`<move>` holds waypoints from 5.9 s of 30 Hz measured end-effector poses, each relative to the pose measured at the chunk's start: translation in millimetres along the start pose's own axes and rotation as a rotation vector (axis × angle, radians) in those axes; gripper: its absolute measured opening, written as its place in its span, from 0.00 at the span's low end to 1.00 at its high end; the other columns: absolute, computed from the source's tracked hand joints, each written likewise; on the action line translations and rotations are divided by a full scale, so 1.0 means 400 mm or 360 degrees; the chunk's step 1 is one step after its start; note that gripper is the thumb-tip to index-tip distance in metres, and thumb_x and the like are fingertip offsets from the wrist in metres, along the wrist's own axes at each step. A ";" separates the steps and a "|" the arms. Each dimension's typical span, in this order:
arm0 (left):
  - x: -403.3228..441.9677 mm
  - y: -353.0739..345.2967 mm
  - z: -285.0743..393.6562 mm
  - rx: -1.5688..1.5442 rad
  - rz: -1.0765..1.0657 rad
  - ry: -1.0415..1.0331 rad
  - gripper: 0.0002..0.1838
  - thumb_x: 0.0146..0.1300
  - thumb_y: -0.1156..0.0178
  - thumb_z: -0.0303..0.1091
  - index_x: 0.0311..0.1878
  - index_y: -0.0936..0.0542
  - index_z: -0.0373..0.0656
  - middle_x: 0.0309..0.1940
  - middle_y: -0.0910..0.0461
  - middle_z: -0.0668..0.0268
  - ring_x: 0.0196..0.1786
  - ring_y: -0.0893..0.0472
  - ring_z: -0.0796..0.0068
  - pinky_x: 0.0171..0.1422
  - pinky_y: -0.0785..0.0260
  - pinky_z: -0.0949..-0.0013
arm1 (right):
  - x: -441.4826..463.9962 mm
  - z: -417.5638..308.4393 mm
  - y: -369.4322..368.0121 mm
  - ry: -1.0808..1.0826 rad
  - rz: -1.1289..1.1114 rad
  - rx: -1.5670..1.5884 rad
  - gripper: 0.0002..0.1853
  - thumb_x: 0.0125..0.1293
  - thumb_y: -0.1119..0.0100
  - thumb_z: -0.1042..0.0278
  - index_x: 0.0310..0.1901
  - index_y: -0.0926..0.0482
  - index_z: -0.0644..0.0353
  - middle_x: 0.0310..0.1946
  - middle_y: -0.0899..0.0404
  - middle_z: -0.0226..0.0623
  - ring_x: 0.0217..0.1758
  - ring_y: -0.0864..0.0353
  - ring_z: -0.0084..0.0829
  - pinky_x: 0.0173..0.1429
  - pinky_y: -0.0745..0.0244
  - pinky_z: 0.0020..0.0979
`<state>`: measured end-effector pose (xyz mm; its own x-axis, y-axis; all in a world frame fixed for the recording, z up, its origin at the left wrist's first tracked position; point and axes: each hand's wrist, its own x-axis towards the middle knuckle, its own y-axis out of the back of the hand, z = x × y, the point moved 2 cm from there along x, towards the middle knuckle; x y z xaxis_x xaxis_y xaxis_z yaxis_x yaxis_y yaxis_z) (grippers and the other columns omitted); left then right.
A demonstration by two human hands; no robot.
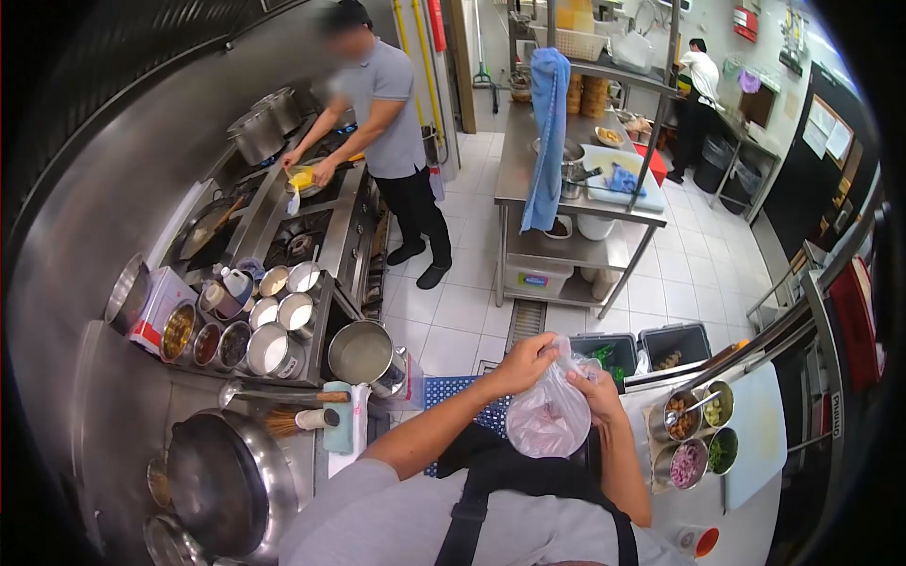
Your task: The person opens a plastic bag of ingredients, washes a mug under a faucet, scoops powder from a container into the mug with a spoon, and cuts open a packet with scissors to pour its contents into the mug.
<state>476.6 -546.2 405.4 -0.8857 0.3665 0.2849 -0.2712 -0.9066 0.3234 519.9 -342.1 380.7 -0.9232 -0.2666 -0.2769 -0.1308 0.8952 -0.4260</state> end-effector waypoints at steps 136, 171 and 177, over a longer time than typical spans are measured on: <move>-0.100 -0.255 -0.148 0.0285 -0.0328 0.0305 0.08 0.64 0.33 0.33 0.38 0.15 0.37 0.25 0.18 0.63 0.27 0.19 0.70 0.34 0.27 0.63 | -0.042 0.102 0.127 0.0384 0.0416 -0.1258 0.08 0.70 0.37 0.70 0.41 0.14 0.66 0.30 0.14 0.46 0.30 0.14 0.34 0.39 0.21 0.35; -0.142 -0.266 -0.213 -0.1097 -0.0172 0.1401 0.11 0.78 0.41 0.35 0.37 0.18 0.42 0.25 0.25 0.76 0.23 0.33 0.89 0.26 0.41 0.81 | -0.033 0.119 0.081 0.0793 0.0418 -0.1966 0.08 0.60 0.35 0.70 0.32 0.23 0.66 0.33 0.18 0.53 0.43 0.16 0.55 0.49 0.22 0.51; -0.089 -0.189 -0.143 0.0201 -0.0207 0.0555 0.12 0.76 0.38 0.36 0.41 0.14 0.37 0.27 0.17 0.72 0.29 0.23 0.83 0.31 0.32 0.75 | -0.016 0.078 0.116 0.0663 0.0411 -0.2036 0.05 0.56 0.40 0.75 0.34 0.21 0.65 0.33 0.17 0.55 0.42 0.16 0.57 0.51 0.21 0.52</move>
<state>507.2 -502.7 319.2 -0.9277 0.3641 -0.0826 -0.3606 -0.8163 0.4513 531.2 -310.1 335.7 -0.9816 -0.1207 0.1479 0.0306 0.6650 0.7462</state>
